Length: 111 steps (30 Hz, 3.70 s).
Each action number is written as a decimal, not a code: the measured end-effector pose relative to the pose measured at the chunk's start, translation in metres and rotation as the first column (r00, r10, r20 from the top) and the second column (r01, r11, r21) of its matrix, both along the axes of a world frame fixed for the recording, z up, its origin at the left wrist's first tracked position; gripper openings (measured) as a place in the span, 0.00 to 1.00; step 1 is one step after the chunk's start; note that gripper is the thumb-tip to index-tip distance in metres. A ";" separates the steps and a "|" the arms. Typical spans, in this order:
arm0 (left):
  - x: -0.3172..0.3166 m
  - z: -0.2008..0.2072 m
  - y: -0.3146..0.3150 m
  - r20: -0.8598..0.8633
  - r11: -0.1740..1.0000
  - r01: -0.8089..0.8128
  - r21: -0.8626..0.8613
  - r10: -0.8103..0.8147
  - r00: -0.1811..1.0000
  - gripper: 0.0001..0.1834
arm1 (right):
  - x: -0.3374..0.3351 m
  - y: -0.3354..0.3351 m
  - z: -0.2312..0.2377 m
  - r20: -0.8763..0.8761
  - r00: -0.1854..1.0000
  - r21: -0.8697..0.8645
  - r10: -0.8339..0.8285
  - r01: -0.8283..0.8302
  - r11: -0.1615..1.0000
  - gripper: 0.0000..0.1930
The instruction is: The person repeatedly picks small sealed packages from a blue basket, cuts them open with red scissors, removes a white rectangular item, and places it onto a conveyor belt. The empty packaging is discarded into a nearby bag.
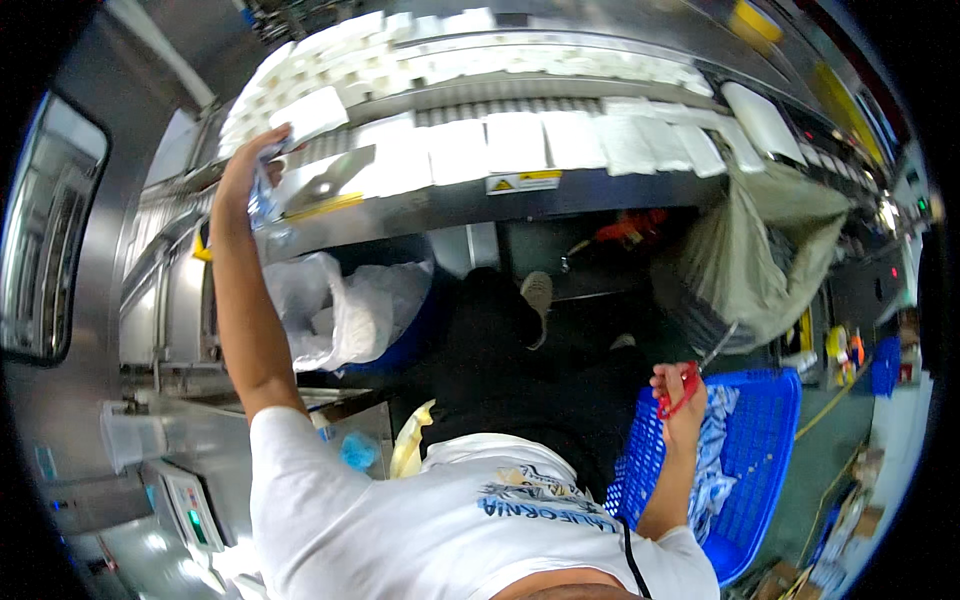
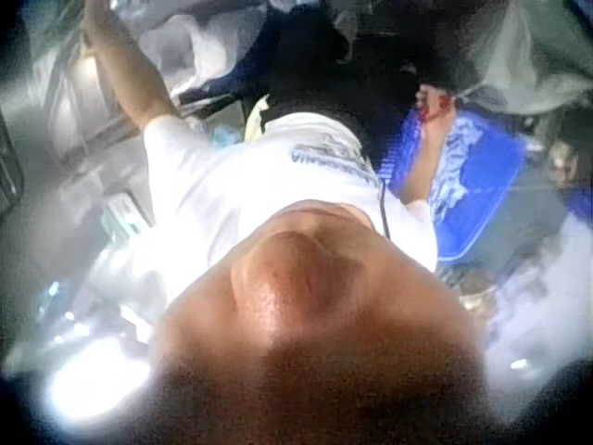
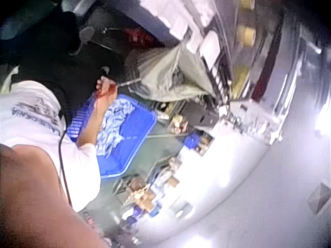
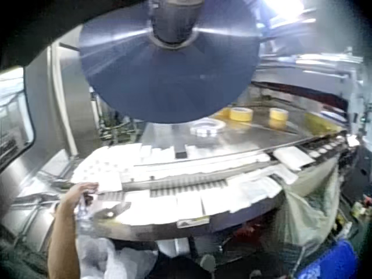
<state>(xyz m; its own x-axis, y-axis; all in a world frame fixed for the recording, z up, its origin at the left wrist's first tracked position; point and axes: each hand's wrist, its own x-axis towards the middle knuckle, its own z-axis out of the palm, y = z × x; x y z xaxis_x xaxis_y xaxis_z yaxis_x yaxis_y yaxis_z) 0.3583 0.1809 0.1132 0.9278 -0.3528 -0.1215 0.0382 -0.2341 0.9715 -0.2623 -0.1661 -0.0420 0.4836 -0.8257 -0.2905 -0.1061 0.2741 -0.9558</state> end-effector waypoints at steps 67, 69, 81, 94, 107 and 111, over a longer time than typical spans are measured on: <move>-0.375 -0.235 -0.197 -0.214 0.758 0.619 0.207 -0.582 0.784 0.15 | -0.290 -0.140 -0.343 -0.757 0.619 -0.286 -0.209 -0.027 0.958 0.19; -0.381 -0.230 -0.206 -0.238 0.724 0.672 0.155 -0.633 0.737 0.15 | -0.283 -0.145 -0.374 -0.723 0.636 -0.294 -0.270 0.071 0.953 0.19; -0.453 -0.210 -0.215 -0.383 0.534 0.823 -0.195 -0.814 0.437 0.11 | -0.283 -0.124 -0.244 -0.295 0.923 0.168 -0.248 0.306 0.937 0.14; -0.457 -0.167 -0.269 -0.520 0.440 0.401 -0.803 -0.847 -0.111 0.32 | -0.059 -0.037 0.085 -0.470 0.718 -0.506 0.513 -0.695 0.510 0.14; -0.352 -0.107 -0.173 -0.220 0.781 0.275 -0.561 -0.461 0.860 0.25 | 0.025 0.022 0.049 -0.097 0.649 0.165 0.754 -0.737 0.656 0.13; -0.353 -0.101 -0.173 -0.206 0.780 0.273 -0.563 -0.452 0.868 0.24 | 0.037 0.029 0.062 -0.126 0.605 0.186 0.786 -0.764 0.618 0.14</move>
<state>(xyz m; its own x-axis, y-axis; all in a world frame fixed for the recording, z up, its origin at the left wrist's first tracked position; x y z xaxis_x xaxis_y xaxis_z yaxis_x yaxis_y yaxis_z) 0.0049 0.0075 0.0126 0.6581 -0.7475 -0.0900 0.3733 0.2201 0.9012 -0.2254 -0.1366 0.0205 0.8584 -0.1252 -0.4975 -0.4878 0.1010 -0.8671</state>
